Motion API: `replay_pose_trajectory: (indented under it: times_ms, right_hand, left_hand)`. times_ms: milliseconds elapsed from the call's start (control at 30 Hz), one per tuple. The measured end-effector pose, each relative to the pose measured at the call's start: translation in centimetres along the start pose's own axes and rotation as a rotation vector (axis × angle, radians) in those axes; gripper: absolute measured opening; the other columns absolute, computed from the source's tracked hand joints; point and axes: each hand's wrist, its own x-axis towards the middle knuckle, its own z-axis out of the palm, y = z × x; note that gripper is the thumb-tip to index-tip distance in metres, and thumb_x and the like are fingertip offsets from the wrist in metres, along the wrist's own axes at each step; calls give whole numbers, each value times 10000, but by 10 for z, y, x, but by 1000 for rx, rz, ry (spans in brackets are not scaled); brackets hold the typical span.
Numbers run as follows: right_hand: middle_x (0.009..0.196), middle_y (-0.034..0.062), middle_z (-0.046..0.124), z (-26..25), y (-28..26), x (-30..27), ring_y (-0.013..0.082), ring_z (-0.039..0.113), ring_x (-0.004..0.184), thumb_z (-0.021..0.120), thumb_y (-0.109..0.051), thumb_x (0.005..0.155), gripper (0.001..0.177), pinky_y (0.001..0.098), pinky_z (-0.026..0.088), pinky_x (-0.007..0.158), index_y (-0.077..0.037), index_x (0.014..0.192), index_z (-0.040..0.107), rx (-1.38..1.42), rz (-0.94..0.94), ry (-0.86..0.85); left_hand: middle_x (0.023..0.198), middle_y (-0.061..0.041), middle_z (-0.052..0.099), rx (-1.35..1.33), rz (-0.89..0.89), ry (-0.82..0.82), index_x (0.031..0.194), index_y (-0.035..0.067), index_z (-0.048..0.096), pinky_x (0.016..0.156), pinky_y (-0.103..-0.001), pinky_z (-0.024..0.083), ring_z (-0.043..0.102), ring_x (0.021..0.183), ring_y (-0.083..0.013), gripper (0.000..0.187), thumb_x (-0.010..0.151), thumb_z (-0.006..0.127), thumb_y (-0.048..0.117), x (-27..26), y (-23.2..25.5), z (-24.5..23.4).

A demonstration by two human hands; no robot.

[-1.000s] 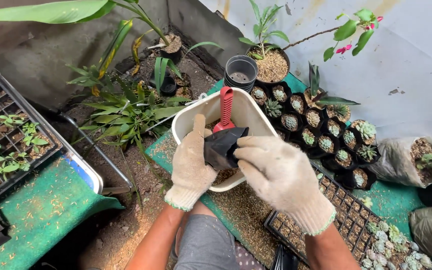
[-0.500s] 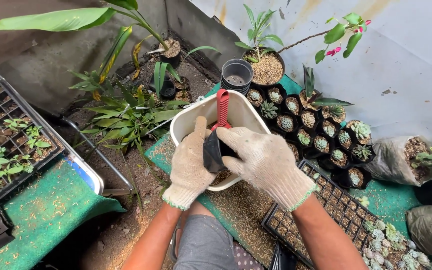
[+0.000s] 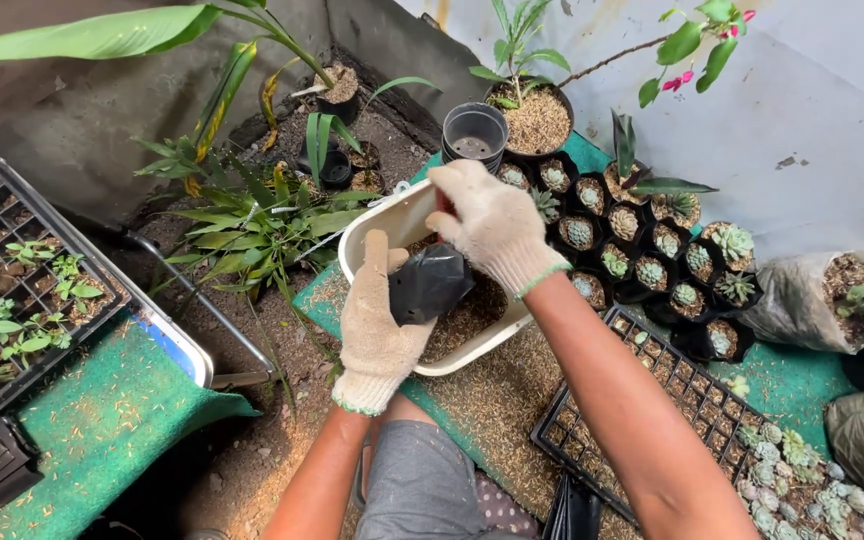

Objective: The person fills small black plastic nursery pots with soil using a red scoop and a white bucket. They then place small succulent plants into the soil-filled pots and arrange them into a black seedling tray.

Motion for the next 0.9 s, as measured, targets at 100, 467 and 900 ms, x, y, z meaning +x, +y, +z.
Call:
replay_pose_trajectory:
  times_ms: [100, 467, 900]
  right_hand:
    - [961, 11, 566, -14, -3, -11, 275, 715, 895, 687, -461, 913, 266, 445, 607, 768, -255, 1042, 580, -156, 132, 52]
    - [921, -4, 644, -58, -30, -45, 174, 737, 899, 513, -411, 1043, 231, 371, 643, 801, -264, 1126, 670, -404, 299, -603]
    - [1026, 51, 761, -108, -59, -75, 223, 753, 977, 565, -248, 1015, 216, 366, 619, 832, -191, 1079, 763, -27, 134, 16]
  left_hand:
    - [1296, -183, 649, 59, 138, 32, 1593, 56, 302, 1087, -493, 502, 620, 1222, -364, 1013, 738, 826, 202, 1, -13, 2]
    - [1302, -134, 682, 108, 480, 113, 1576, 104, 316, 928, -345, 586, 708, 1110, -264, 1096, 660, 917, 104, 4, -21, 1]
    - [1252, -98, 715, 47, 388, 63, 1569, 98, 306, 919, -315, 589, 722, 1073, -240, 1070, 682, 903, 147, 5, -15, -2]
